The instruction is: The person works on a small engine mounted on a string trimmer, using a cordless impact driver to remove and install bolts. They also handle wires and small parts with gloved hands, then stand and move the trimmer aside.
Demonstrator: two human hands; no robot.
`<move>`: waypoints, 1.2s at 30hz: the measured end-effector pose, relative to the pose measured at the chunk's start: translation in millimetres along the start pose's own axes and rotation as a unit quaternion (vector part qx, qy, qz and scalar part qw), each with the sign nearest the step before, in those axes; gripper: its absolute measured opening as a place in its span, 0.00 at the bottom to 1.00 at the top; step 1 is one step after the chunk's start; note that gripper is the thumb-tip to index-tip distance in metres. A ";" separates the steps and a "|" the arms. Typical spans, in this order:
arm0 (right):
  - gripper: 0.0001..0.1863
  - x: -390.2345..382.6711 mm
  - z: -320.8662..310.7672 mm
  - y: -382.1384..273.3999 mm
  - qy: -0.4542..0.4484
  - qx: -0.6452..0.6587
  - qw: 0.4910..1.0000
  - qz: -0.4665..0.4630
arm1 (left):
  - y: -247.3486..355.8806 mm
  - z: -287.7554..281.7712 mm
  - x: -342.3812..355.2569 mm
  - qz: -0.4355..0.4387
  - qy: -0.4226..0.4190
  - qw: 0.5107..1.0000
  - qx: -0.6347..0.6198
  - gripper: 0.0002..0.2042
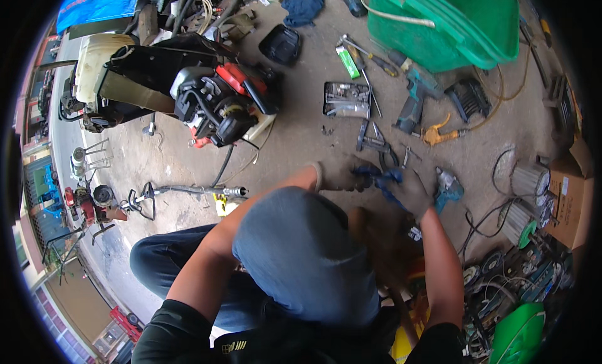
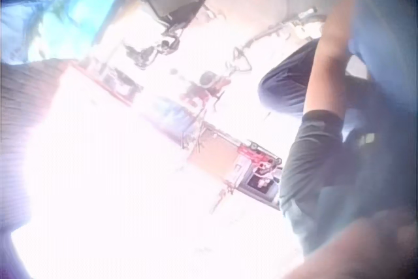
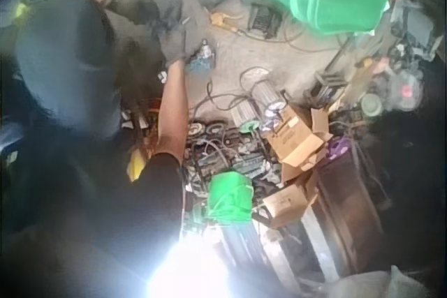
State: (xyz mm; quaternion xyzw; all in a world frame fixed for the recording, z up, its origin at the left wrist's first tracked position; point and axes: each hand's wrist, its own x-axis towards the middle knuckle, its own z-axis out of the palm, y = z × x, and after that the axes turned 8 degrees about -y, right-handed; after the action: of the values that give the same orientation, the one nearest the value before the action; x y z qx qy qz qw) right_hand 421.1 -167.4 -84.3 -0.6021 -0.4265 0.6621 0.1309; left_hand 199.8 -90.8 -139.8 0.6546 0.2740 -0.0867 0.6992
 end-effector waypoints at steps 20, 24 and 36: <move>0.12 -44.3 -68.5 236.9 0.359 0.151 0.913 0.121 | -76.1 -3.4 -199.9 0.128 0.212 0.793 -0.557 0.20; 0.12 -59.8 -41.3 137.9 0.260 0.235 0.935 -0.060 | -54.0 -1.6 -222.3 0.150 0.252 0.767 -0.570 0.22; 0.24 -39.3 50.1 -58.4 0.025 0.172 0.962 -0.209 | -0.3 -5.7 -213.3 0.108 0.250 0.921 -0.278 0.27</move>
State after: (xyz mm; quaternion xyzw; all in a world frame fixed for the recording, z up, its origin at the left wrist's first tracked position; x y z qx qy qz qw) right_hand 365.1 -179.6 -19.6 -0.4841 -0.4189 0.6682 0.3790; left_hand 20.0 -135.9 -34.1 0.4598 0.3802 0.2358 0.7671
